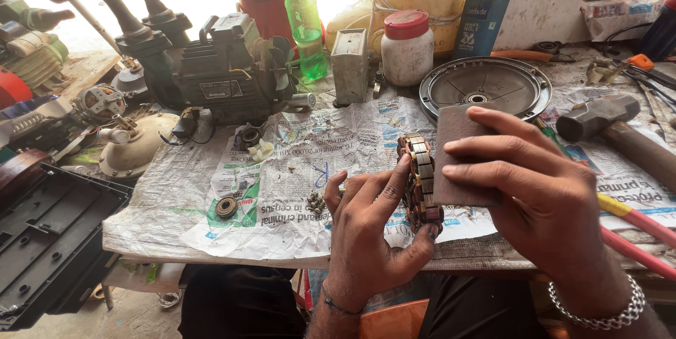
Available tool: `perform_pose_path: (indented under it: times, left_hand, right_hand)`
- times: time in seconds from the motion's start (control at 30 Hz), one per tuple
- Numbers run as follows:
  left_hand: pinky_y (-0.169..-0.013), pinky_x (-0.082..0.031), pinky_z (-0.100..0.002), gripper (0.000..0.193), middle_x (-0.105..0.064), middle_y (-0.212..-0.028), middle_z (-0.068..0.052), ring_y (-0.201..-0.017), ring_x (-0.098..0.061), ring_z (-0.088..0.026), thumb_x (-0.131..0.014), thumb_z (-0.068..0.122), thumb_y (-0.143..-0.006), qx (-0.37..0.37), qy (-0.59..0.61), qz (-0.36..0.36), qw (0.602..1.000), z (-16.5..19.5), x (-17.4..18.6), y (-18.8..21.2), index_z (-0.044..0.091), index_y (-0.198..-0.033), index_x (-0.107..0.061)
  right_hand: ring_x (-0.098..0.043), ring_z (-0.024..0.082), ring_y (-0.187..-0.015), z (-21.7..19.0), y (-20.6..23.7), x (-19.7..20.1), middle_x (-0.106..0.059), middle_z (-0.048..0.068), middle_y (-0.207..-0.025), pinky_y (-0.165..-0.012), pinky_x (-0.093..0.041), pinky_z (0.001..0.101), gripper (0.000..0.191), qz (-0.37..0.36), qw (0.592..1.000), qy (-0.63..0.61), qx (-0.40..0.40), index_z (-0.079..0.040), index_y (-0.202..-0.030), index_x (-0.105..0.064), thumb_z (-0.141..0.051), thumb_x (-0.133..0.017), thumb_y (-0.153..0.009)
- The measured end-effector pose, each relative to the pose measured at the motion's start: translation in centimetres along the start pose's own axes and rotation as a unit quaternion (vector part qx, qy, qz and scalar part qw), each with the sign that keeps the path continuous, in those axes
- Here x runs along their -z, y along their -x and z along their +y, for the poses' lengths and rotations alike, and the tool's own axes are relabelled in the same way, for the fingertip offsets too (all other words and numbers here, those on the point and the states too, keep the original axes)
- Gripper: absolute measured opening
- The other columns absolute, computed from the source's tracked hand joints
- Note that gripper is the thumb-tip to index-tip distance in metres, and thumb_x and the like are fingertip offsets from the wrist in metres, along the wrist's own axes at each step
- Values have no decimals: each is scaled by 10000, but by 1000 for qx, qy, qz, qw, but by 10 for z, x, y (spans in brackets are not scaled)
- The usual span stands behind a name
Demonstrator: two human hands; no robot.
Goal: The person holds a motor armature in the left hand and uses a sanding block in the right hand to smooth the commutator surface. The armature is rotated by hand to sand different sections of the commutator throughout the clip.
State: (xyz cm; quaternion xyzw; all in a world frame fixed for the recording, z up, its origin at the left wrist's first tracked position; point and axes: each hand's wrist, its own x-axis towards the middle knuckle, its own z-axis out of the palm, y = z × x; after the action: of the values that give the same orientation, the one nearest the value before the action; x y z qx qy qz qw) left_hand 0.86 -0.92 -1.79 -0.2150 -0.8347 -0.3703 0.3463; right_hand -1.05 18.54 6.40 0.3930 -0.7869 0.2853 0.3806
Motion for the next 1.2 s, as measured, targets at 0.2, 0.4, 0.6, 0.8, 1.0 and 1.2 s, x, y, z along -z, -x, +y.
perform_pose_path:
  times: [0.2,0.4,0.6,0.8,1.0,1.2]
  left_hand:
    - [-1224,-196,-505,831,-702,-1210,-56,-1204,-645,-210,-764,367,-766,-6,-1,9,1000,0,0,0,62,-1510,-556]
    - [-1222,-200,-516,849,-699,-1177,-56,-1192,-638,-218,-791,388,-754,-1,-8,15,1000,0,-2,-1,58,-1504,-570]
    - [-1210,-198,-515,931,-701,-1189,-39,-1185,-627,-210,-866,558,-747,-18,-41,15,999,-2,-4,-1,89,-1502,-589]
    - [-1198,-205,-513,896,-698,-1181,-38,-1171,-629,-204,-850,519,-744,-26,-34,17,999,-4,-5,0,101,-1493,-589]
    - [-1180,-217,-504,880,-701,-1164,-27,-1174,-630,-209,-848,512,-773,-27,-24,17,999,-3,-3,0,94,-1498,-576]
    - [-1193,-215,-509,886,-704,-1152,-21,-1163,-634,-199,-855,492,-783,-26,-17,13,999,-4,-3,-2,92,-1519,-567]
  right_hand:
    - [-629,322,-1339,14,2,-8,-752,56,-1132,-1082,-551,439,248,-53,997,-31,38,-92,-915,-748,14,-772,-692]
    - [-648,307,-1315,23,4,-1,-765,41,-1118,-1033,-568,414,264,-94,994,-52,22,-82,-911,-759,30,-784,-675]
    - [-668,302,-1298,22,-3,-3,-755,51,-1118,-1053,-568,411,233,-78,994,-65,52,-77,-888,-737,14,-792,-681]
    - [-673,309,-1284,27,-2,-1,-767,30,-1099,-1037,-553,417,231,-108,987,-102,57,-115,-871,-750,-19,-818,-672]
    - [-685,293,-1275,24,-1,2,-768,34,-1104,-1024,-585,398,257,-82,993,-87,21,-93,-908,-775,-2,-828,-673]
    - [-684,281,-1283,23,1,2,-769,38,-1117,-1028,-585,402,286,-89,991,-97,-1,-92,-886,-778,43,-817,-636]
